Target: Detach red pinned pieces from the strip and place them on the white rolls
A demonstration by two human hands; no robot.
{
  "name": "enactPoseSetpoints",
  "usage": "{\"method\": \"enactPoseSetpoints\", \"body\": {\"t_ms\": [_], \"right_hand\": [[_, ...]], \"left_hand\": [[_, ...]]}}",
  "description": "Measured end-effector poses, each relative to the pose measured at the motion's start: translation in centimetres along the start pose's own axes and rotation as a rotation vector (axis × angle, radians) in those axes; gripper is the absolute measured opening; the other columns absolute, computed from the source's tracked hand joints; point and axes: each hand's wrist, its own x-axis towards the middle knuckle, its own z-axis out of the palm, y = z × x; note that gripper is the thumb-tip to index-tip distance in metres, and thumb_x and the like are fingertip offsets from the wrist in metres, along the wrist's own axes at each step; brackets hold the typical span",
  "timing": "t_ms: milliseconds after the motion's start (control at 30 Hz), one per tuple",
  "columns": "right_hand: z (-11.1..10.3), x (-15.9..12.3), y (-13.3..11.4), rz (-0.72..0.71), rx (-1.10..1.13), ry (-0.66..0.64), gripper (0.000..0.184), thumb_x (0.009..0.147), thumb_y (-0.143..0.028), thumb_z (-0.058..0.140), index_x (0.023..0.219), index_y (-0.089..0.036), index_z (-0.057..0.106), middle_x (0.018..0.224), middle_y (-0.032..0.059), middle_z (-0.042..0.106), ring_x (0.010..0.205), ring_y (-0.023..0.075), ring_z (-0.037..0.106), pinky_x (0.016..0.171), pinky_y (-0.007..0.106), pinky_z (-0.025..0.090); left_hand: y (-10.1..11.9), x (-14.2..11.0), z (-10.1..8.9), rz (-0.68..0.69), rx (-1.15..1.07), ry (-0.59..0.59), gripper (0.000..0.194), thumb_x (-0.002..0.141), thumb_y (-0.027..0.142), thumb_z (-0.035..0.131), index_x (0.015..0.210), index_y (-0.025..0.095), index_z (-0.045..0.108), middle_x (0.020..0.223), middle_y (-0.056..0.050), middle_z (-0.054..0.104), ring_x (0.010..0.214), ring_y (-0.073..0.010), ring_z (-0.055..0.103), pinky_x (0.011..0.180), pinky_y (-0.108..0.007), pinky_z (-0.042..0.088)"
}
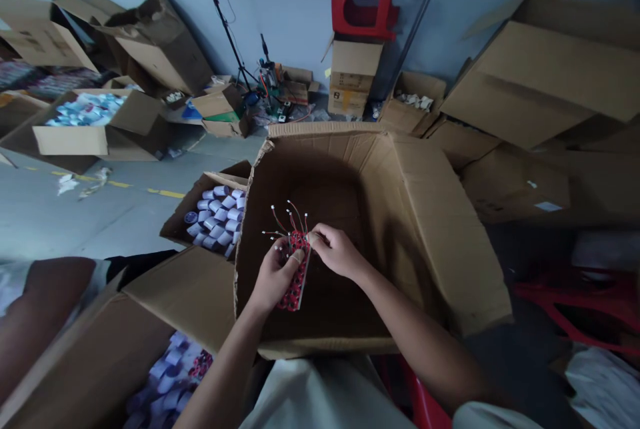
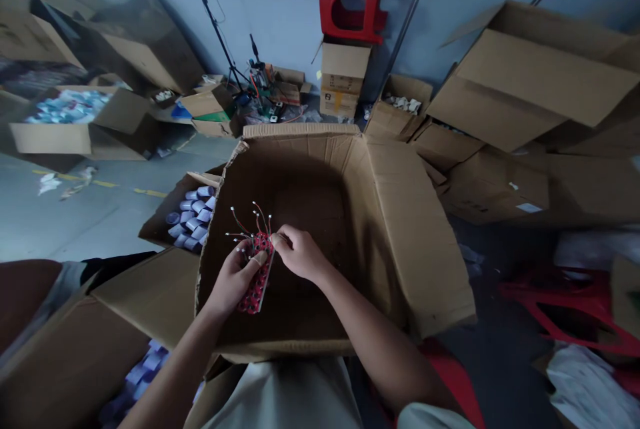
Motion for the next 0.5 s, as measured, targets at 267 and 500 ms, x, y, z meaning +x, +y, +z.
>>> {"method": "enactPoseSetpoints", "body": {"t_ms": [267, 500], "right_hand": [[1.3, 0.2, 0.2, 0.007, -0.074, 0.125, 0.027, 0.082, -0.037, 0.045, 0.061, -0.021, 0.039, 0.053, -0.0071, 0.039, 0.052, 0.0089, 0.037, 0.053, 0.023, 0.028], [2.1, 0.7, 0.0, -0.032, 0.012, 0.105, 0.025, 0.085, -0.041, 0.044, 0.072, -0.020, 0.048, 0.063, -0.0041, 0.051, 0.061, 0.0112, 0.045, 0.060, 0.023, 0.034]], "left_hand": [[-0.4, -0.2, 0.6, 0.154, 0.292, 0.165, 0.024, 0.078, 0.035, 0.057, 0.093, 0.017, 0.062, 0.073, -0.002, 0.069, 0.062, -0.0159, 0.059, 0.062, -0.026, 0.046], [-0.2, -0.1, 0.9, 0.160, 0.100, 0.254, 0.020, 0.080, 0.035, 0.058, 0.089, 0.018, 0.062, 0.082, -0.003, 0.069, 0.078, -0.0183, 0.062, 0.074, -0.028, 0.047]]}}
